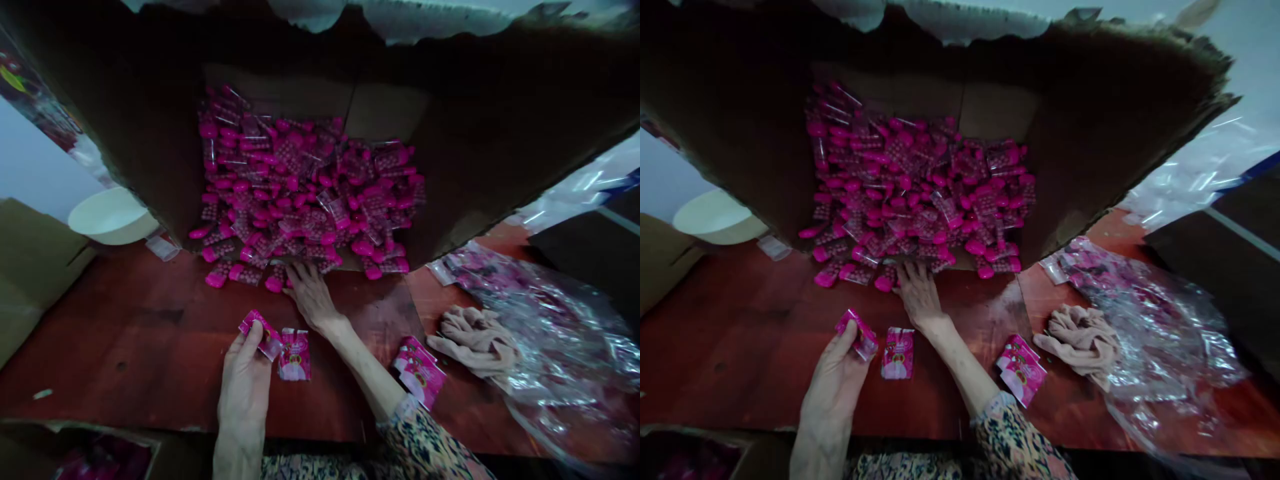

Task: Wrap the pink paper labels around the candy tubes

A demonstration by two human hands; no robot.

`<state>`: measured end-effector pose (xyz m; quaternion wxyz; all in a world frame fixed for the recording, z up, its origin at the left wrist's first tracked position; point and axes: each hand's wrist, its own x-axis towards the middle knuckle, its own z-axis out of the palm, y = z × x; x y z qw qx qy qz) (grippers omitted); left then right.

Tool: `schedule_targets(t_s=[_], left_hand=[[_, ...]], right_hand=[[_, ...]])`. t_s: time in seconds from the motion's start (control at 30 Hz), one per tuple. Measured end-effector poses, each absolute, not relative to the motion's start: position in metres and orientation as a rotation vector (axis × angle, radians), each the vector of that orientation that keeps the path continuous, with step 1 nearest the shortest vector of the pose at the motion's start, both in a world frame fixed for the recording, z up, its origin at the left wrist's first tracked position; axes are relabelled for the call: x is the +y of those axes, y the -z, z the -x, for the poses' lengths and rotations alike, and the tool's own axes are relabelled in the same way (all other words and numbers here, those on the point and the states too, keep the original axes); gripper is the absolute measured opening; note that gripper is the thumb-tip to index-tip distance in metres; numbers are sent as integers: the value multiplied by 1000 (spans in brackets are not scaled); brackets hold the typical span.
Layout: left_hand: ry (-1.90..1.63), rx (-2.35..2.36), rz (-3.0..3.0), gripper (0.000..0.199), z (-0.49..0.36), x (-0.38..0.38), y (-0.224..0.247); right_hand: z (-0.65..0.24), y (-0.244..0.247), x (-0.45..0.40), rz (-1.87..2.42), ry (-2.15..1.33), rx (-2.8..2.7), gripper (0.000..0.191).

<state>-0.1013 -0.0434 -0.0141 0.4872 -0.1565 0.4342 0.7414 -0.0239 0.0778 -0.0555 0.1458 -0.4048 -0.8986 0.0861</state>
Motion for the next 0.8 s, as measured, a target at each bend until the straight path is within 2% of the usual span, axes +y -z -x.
schedule_targets(t_s=[0.13, 0.23, 0.33, 0.47, 0.63, 0.8], left_hand=[[-1771, 1048, 461, 21, 101, -40, 18], [-1717, 1021, 421, 17, 95, -35, 18], [-1680, 993, 395, 14, 88, -27, 14], [-1684, 950, 460, 12, 83, -16, 6], [-1722, 941, 444, 11, 81, -5, 1], [-1726, 932, 392, 8, 71, -1, -2]], right_hand=[[-18, 64, 52, 1276, -187, -2563, 47], [-43, 62, 44, 1316, -171, -2546, 46], [-56, 60, 48, 1340, -196, -2503, 38], [-63, 60, 52, 1453, -288, -2327, 17], [-64, 49, 24, 1552, -439, -2008, 34], [-46, 21, -10, 1360, -552, -1697, 28]])
